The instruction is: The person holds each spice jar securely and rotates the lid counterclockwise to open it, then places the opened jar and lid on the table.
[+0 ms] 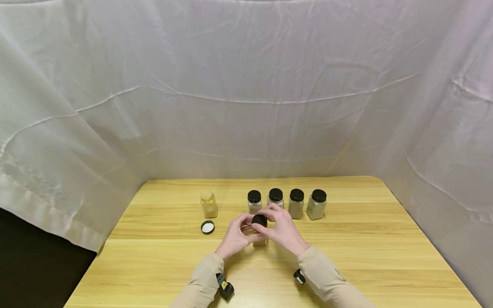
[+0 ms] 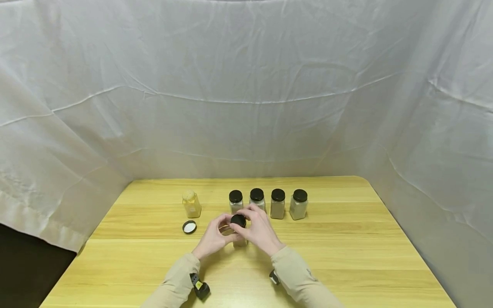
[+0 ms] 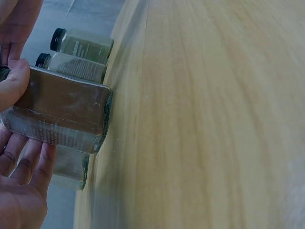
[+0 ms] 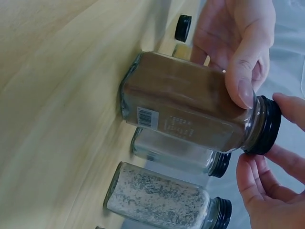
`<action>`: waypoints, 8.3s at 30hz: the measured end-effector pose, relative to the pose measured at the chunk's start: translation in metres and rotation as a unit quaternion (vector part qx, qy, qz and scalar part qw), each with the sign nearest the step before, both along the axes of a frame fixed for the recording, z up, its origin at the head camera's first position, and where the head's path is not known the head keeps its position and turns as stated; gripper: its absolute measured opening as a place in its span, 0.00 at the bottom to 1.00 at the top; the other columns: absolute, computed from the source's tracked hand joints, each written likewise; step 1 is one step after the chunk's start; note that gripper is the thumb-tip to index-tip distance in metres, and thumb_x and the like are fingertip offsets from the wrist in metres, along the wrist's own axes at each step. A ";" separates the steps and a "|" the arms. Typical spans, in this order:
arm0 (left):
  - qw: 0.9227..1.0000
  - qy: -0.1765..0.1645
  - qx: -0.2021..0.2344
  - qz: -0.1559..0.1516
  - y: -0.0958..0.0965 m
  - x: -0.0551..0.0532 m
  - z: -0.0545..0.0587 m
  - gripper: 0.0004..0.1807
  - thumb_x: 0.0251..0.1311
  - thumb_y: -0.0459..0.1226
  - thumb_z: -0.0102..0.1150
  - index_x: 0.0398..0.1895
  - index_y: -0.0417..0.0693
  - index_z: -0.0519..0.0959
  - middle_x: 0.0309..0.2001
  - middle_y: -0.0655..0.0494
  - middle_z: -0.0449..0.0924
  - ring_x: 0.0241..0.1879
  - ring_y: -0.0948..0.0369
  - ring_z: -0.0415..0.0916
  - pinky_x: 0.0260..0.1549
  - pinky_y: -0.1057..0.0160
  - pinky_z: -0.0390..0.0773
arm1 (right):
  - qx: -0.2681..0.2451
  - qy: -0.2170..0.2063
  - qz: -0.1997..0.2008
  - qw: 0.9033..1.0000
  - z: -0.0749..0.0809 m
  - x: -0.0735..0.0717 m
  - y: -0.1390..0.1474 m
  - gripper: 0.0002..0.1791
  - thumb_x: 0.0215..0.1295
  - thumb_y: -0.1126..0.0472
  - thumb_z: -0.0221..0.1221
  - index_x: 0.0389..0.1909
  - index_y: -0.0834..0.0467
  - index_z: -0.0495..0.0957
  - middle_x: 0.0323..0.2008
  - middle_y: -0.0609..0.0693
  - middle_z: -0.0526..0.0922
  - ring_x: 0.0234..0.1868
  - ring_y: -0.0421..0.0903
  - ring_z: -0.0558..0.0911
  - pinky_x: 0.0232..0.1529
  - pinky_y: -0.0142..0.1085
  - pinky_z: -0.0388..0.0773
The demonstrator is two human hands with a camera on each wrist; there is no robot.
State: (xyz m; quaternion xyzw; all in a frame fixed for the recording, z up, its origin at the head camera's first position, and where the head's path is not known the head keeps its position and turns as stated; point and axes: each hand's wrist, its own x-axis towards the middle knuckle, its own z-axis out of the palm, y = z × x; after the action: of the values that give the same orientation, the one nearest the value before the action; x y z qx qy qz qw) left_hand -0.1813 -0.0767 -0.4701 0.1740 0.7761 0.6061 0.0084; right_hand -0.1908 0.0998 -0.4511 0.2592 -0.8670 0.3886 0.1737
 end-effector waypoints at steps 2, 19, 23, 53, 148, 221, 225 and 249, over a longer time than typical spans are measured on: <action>1.000 0.009 -0.002 -0.003 -0.001 0.000 0.000 0.24 0.51 0.28 0.74 0.52 0.35 0.78 0.45 0.41 0.84 0.50 0.48 0.82 0.61 0.54 0.81 | 0.002 -0.012 0.010 1.000 0.002 0.000 0.000 0.17 0.54 0.60 0.74 0.45 0.59 0.86 0.43 0.50 0.84 0.44 0.47 0.84 0.46 0.37 0.85; 1.000 0.022 -0.008 -0.001 -0.002 -0.009 -0.016 0.24 0.51 0.25 0.73 0.52 0.31 0.77 0.45 0.36 0.83 0.48 0.49 0.81 0.58 0.57 0.82 | 0.011 -0.050 0.041 0.998 0.005 0.002 0.003 0.21 0.55 0.62 0.70 0.52 0.61 0.84 0.51 0.54 0.84 0.53 0.53 0.82 0.57 0.55 0.79; 1.000 0.016 -0.006 0.002 -0.002 -0.015 -0.028 0.25 0.50 0.28 0.75 0.52 0.37 0.78 0.45 0.42 0.83 0.48 0.54 0.82 0.60 0.58 0.82 | 0.012 -0.035 0.002 0.999 0.004 0.003 0.000 0.21 0.54 0.54 0.74 0.48 0.57 0.85 0.47 0.50 0.84 0.49 0.49 0.82 0.54 0.50 0.78; 1.000 0.004 -0.002 0.000 -0.001 -0.008 -0.015 0.24 0.51 0.31 0.76 0.52 0.39 0.79 0.45 0.43 0.84 0.50 0.51 0.82 0.62 0.57 0.80 | 0.018 0.002 -0.020 1.000 0.003 0.004 -0.003 0.19 0.52 0.55 0.76 0.43 0.58 0.86 0.42 0.50 0.84 0.43 0.46 0.82 0.47 0.39 0.81; 1.000 0.014 -0.012 0.010 0.000 -0.013 -0.027 0.23 0.50 0.25 0.73 0.51 0.34 0.77 0.45 0.39 0.83 0.49 0.49 0.82 0.60 0.57 0.82 | -0.004 -0.024 0.023 0.999 0.000 0.003 0.000 0.22 0.53 0.60 0.74 0.50 0.59 0.84 0.49 0.52 0.84 0.50 0.51 0.83 0.53 0.50 0.82; 1.000 0.021 0.014 -0.010 -0.005 -0.016 -0.033 0.25 0.50 0.28 0.75 0.53 0.36 0.78 0.46 0.41 0.83 0.48 0.58 0.80 0.58 0.65 0.82 | 0.017 -0.016 0.017 1.000 0.006 0.005 -0.004 0.23 0.52 0.62 0.73 0.51 0.61 0.84 0.48 0.53 0.84 0.49 0.51 0.83 0.51 0.43 0.83; 1.000 0.020 0.004 -0.010 -0.005 -0.017 -0.032 0.25 0.50 0.28 0.75 0.52 0.38 0.78 0.45 0.43 0.83 0.48 0.59 0.81 0.59 0.64 0.82 | 0.028 -0.018 -0.010 0.999 0.004 0.004 -0.006 0.24 0.53 0.53 0.76 0.49 0.60 0.84 0.46 0.51 0.82 0.47 0.48 0.81 0.49 0.41 0.79; 1.000 0.029 -0.002 -0.011 -0.005 -0.017 -0.034 0.23 0.50 0.26 0.73 0.52 0.39 0.79 0.46 0.43 0.83 0.48 0.60 0.80 0.58 0.65 0.82 | 0.043 -0.012 -0.012 0.999 0.005 0.006 -0.007 0.23 0.55 0.53 0.74 0.50 0.59 0.85 0.45 0.51 0.81 0.47 0.49 0.79 0.47 0.41 0.76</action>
State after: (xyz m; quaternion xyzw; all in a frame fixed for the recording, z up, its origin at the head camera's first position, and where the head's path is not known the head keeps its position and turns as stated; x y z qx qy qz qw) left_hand -0.1987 -0.0816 -0.5040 0.2002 0.7753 0.5990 -0.0067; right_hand -0.1847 0.0927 -0.4456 0.2515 -0.8879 0.3521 0.1561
